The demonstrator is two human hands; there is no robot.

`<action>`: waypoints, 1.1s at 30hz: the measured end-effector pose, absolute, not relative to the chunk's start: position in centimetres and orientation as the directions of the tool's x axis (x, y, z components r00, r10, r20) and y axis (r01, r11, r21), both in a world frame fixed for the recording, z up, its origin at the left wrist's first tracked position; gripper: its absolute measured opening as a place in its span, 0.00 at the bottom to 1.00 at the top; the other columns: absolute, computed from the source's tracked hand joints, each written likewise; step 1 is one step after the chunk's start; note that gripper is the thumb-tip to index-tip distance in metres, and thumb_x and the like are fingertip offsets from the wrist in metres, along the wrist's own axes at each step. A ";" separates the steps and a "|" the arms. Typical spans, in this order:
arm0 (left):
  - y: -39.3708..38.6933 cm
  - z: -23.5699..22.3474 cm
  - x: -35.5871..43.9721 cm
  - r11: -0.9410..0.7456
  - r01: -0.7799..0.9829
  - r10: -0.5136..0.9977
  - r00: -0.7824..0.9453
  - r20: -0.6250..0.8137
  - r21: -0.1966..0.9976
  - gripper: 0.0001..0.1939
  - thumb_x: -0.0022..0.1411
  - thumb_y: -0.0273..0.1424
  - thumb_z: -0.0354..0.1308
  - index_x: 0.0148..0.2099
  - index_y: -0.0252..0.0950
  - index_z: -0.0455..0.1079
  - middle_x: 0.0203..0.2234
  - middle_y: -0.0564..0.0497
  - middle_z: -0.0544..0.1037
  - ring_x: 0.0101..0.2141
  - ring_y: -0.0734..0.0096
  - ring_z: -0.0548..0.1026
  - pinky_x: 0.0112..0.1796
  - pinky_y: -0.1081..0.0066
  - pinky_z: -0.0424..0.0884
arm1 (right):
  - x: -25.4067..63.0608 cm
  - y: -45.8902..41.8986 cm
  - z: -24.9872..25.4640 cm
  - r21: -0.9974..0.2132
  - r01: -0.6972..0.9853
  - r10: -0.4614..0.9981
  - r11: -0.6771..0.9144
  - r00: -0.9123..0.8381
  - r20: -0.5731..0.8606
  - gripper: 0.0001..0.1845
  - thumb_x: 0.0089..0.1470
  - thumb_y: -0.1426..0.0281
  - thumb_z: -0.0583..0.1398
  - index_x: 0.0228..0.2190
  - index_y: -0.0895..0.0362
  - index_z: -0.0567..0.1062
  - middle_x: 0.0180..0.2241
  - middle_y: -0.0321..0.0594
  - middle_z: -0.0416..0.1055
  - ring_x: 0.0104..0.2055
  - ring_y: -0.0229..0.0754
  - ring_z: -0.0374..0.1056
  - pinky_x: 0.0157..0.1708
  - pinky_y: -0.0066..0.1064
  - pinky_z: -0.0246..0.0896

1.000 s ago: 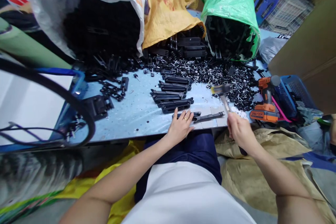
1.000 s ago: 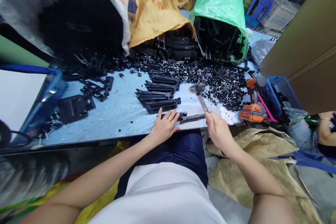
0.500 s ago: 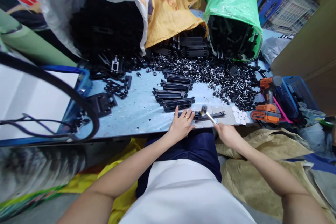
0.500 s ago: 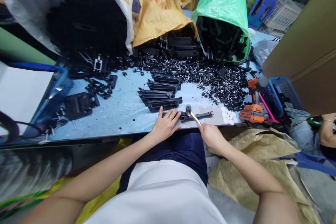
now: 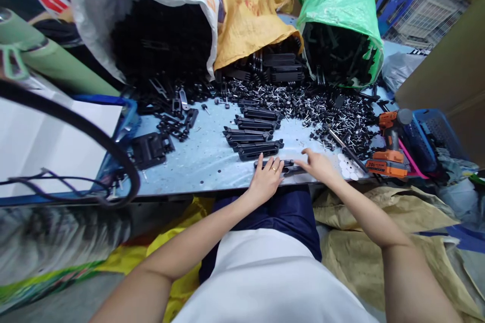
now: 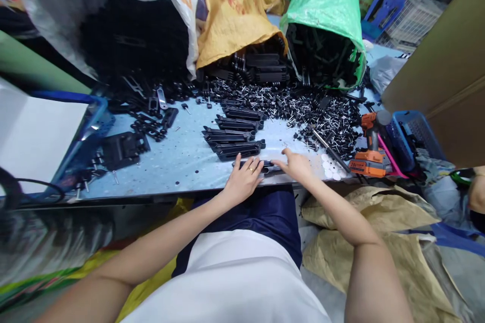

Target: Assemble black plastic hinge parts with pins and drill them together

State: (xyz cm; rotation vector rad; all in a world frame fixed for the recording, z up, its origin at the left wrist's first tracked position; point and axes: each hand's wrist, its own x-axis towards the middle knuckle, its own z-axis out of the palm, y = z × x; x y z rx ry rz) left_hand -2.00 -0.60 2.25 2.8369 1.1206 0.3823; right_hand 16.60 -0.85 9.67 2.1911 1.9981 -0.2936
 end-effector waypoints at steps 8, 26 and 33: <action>-0.6 1.6 -2.0 -0.726 0.665 0.688 0.697 0.203 0.176 0.22 0.63 0.31 0.43 0.57 0.31 0.61 0.52 0.38 0.68 0.53 0.53 0.65 0.56 0.41 0.45 | 13.3 -0.2 8.3 0.006 0.998 0.919 0.066 -0.059 -0.390 0.18 0.62 0.62 0.46 0.40 0.60 0.68 0.35 0.49 0.74 0.39 0.45 0.70 0.32 0.28 0.54; 2.4 3.0 0.0 -0.694 0.639 0.694 0.716 0.072 0.332 0.22 0.57 0.41 0.54 0.49 0.31 0.63 0.37 0.42 0.74 0.40 0.60 0.71 0.38 0.66 0.67 | 17.4 -2.0 7.0 0.123 0.922 0.900 0.366 -0.318 -0.297 0.22 0.61 0.59 0.46 0.38 0.63 0.71 0.34 0.49 0.69 0.38 0.45 0.62 0.34 0.31 0.50; 2.3 2.6 -0.2 -0.662 0.641 0.722 0.685 0.100 0.388 0.20 0.54 0.44 0.57 0.42 0.34 0.65 0.35 0.44 0.74 0.39 0.61 0.72 0.38 0.66 0.68 | 18.4 -0.9 8.4 0.031 0.867 0.828 0.498 -0.464 -0.314 0.21 0.58 0.57 0.49 0.35 0.61 0.72 0.35 0.47 0.70 0.39 0.43 0.62 0.35 0.30 0.48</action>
